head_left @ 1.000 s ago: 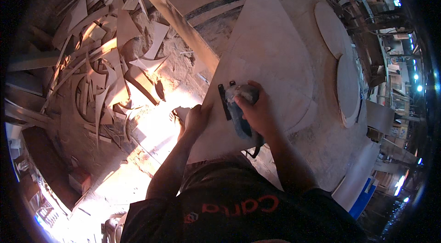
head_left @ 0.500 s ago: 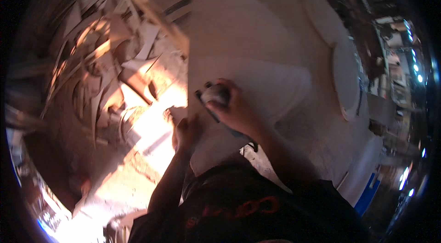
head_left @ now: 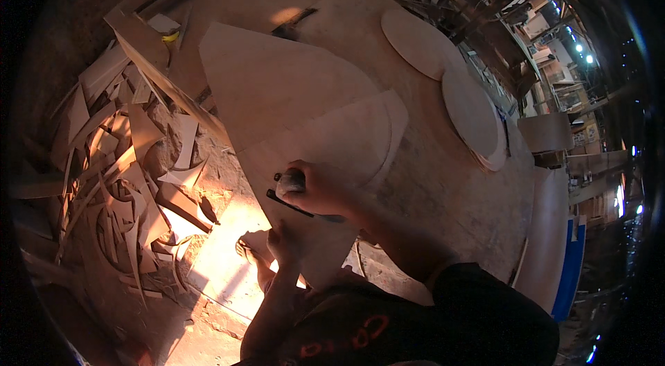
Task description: The person uses a jigsaw to cut a circular shape out of a large sheet of plywood. They guide the tool along a marked line, remove the cut piece, and place it aside.
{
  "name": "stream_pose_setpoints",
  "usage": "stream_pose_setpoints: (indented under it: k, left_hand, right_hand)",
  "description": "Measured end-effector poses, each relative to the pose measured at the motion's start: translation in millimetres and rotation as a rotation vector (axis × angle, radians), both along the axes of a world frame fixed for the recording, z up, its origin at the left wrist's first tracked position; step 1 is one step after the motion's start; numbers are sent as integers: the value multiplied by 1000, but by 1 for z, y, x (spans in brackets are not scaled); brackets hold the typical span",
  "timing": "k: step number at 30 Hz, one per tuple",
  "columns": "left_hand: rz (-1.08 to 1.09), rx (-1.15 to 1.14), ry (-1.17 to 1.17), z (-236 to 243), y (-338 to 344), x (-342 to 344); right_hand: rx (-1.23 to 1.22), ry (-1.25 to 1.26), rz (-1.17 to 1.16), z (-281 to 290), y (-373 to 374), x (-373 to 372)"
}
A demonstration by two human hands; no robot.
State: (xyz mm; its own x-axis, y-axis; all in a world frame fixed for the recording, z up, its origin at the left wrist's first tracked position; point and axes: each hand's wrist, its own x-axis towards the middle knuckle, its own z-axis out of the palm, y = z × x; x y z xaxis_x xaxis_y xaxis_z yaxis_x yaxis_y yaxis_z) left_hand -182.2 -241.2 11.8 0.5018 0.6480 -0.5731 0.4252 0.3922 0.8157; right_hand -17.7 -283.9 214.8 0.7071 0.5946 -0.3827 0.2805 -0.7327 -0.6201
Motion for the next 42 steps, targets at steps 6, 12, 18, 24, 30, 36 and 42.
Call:
stream_pose_setpoints:
  k: [6, 12, 18, 24, 30, 36, 42]
  left_hand:
    - [-272, 96, -168, -20, 7, 0]
    - [-576, 146, -32, -13, 43, -4]
    - [-752, 45, 28, 27, 67, -1]
    - [-760, -37, -114, 36, 75, 2]
    - [-813, 35, -122, 27, 72, 5]
    - [-790, 20, -103, 29, 73, 4]
    - [-802, -19, -75, 38, 78, 5]
  right_hand:
    - [199, -152, -26, -38, -17, 6]
    - [43, 3, 64, -5, -12, 13]
    - [-4, 52, 6, 10, -4, 6]
    - [-6, 40, 42, 13, -3, 10]
    - [-31, 2, 56, 19, -2, 8]
    - [-15, 12, 37, 20, 1, 5]
    - [-28, -19, 47, 21, 2, 6]
